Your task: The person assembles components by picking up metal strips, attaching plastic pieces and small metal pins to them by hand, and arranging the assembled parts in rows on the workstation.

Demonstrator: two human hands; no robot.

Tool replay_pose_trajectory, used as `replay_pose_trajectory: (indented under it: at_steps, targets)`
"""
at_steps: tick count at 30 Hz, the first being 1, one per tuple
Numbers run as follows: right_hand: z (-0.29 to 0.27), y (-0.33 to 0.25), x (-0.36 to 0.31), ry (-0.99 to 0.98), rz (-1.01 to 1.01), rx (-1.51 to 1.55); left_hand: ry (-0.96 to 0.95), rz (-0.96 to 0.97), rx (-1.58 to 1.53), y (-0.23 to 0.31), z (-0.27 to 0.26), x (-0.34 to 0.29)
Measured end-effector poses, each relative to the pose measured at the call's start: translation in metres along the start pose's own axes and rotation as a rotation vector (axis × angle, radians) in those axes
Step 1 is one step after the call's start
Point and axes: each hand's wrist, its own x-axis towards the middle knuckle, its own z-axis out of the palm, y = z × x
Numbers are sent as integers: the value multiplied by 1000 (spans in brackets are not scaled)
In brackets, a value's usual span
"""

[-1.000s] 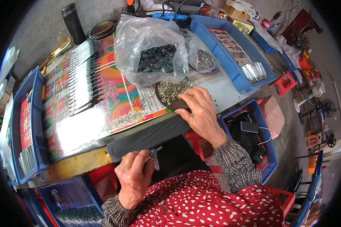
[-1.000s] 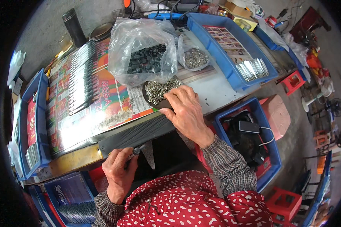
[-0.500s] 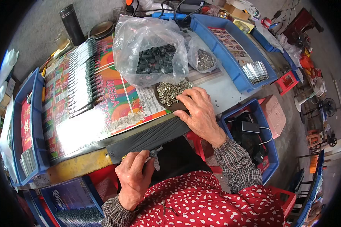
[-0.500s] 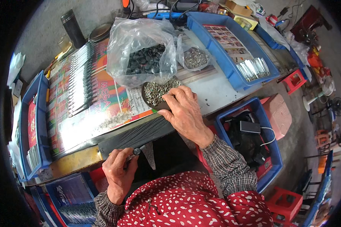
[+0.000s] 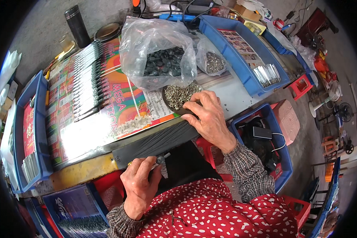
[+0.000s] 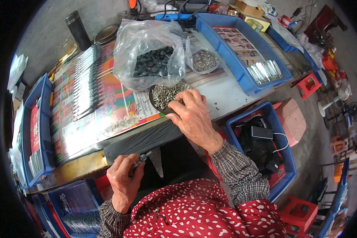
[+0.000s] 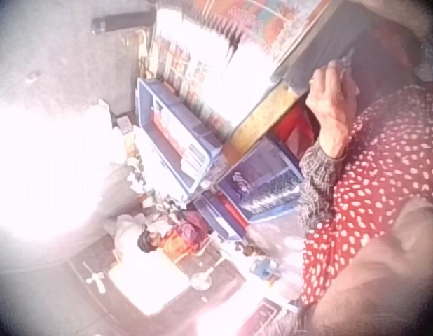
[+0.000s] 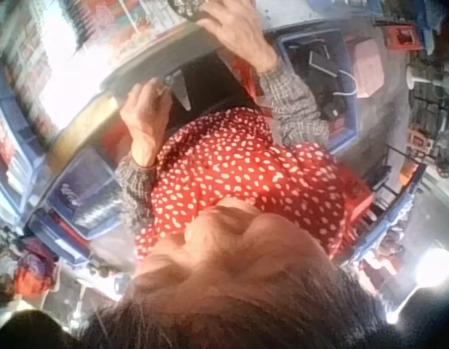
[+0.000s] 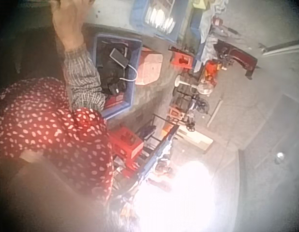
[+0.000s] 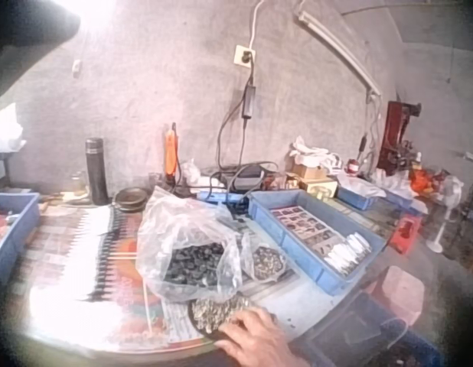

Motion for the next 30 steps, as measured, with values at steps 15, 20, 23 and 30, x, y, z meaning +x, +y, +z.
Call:
replay_pose_trajectory:
  at_steps: [15, 20, 23, 30]
  targets:
    - [1, 0, -4, 17, 8, 7, 25, 8, -20, 0, 0, -2]
    - [2, -1, -6, 40, 11, 7, 27, 8, -37, -1, 2, -4]
    - [3, -1, -9, 61, 1, 9, 19, 10, -26, 1, 0, -4]
    - [6, 1, -11, 122, -19, 34, 64, 37, -18, 2, 1, -1]
